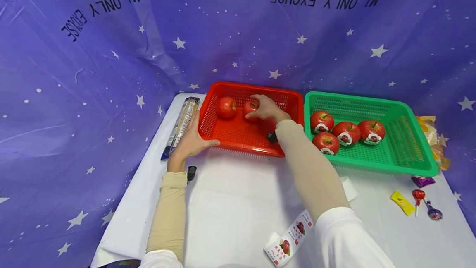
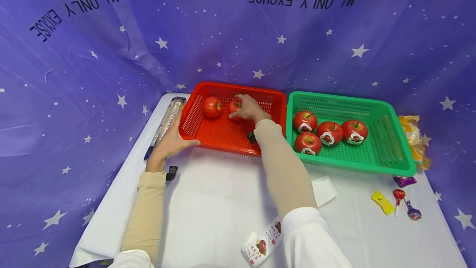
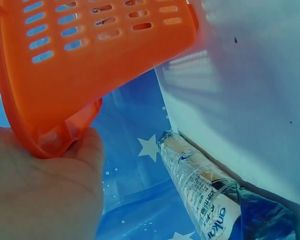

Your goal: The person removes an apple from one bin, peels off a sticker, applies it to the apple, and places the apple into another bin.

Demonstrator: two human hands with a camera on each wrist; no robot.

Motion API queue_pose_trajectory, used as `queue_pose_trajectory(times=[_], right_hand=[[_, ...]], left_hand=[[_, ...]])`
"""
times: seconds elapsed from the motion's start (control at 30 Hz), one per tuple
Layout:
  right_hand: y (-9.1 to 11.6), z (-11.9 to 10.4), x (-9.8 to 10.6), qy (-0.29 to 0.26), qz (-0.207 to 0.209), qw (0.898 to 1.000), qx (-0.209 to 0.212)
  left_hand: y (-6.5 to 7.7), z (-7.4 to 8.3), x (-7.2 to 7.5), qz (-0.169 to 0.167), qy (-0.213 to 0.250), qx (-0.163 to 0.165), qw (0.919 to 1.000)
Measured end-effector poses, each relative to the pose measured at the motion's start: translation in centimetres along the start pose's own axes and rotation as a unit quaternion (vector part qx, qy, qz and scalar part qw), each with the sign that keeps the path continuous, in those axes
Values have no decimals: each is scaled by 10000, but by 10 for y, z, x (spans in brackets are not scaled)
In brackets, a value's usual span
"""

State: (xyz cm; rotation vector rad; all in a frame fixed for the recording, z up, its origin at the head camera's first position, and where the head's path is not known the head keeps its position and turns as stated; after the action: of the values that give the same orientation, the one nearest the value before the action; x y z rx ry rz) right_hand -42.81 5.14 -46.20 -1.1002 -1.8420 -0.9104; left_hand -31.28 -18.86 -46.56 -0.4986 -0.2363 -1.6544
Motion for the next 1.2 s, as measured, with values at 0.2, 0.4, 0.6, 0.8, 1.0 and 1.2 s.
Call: queue_pose_trajectory(times=[0.2, 0.4, 0.6, 0.8, 1.0, 1.2], right_hand=[[1, 6, -6, 286, -18, 9995, -145], [1, 6, -8, 242, 14, 9996, -155], [0, -1, -16, 6, -219, 9998, 25], [-2, 1, -17, 397, -212, 9989, -103], [-3, 0, -12, 574, -169, 9980, -186], [4, -14, 0, 721, 8, 9974, 87]], left_hand=[[3, -3, -1, 2, -68, 95, 9999], [6, -4, 1, 7, -76, 189, 9998], [6, -5, 2, -2, -63, 272, 9996], [6, -4, 1, -33, -101, 368, 9993], [3, -1, 1, 5, -73, 321, 9995], [5, -6, 2, -18, -138, 417, 9990]])
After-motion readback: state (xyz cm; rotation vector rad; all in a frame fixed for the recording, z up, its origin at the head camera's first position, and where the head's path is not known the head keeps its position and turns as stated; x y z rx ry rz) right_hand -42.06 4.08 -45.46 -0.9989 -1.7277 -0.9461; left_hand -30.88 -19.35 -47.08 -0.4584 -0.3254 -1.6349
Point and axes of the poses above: each hand's wrist, its own y-axis away from the middle knuckle, its own x-axis out of the back of the hand, z = x × y, the point moved 9 cm from there along -y, towards the middle knuckle, and after that the axes turned 13 degrees about y, right-handed, at the moved point
